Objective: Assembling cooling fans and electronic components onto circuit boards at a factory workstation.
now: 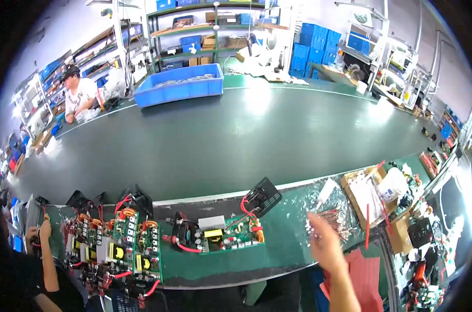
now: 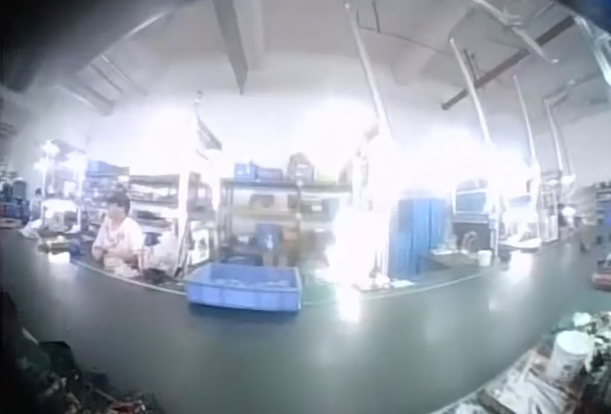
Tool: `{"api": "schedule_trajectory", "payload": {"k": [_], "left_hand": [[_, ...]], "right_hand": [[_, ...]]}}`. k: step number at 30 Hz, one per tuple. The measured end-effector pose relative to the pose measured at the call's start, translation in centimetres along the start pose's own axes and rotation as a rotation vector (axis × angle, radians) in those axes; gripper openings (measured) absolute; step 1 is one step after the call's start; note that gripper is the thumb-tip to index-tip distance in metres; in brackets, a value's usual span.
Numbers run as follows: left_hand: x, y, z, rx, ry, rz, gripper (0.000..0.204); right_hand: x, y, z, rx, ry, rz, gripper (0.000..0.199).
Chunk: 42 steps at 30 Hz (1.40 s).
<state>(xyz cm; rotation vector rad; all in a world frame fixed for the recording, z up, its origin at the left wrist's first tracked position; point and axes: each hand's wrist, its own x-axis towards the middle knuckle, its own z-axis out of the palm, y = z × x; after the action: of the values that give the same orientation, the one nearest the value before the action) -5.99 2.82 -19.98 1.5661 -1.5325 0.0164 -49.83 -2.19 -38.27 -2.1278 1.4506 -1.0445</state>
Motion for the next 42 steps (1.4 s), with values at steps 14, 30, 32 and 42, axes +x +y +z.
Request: {"api": "schedule_trajectory", "payload": {"k": [14,30,32,42], "left_hand": [[-4.9,-8.1,15.5,-0.099,-0.732,-0.535,0.109],[17.6,-15.2,31.8,-0.394,-0.346,-0.736,0.117],[16.5,-21.1,26.2,-0.099,-0.063,-0.478,0.126],[2.7,-10.3,-3.1,0.675,-0.286,-0.497,0.063]], "right_hand": [[-2.8,2.1,10.0,0.642,0.195,0.287,0.026],[-4.1,2.7,9.4,0.443,0.021,0.328,0.040],[-1.7,-0.3,10.2,0.532,-0.096,0.156,0.032],[6.5,-18.7,1.1,0.476,-0.102,-1.156,0.033]]}}
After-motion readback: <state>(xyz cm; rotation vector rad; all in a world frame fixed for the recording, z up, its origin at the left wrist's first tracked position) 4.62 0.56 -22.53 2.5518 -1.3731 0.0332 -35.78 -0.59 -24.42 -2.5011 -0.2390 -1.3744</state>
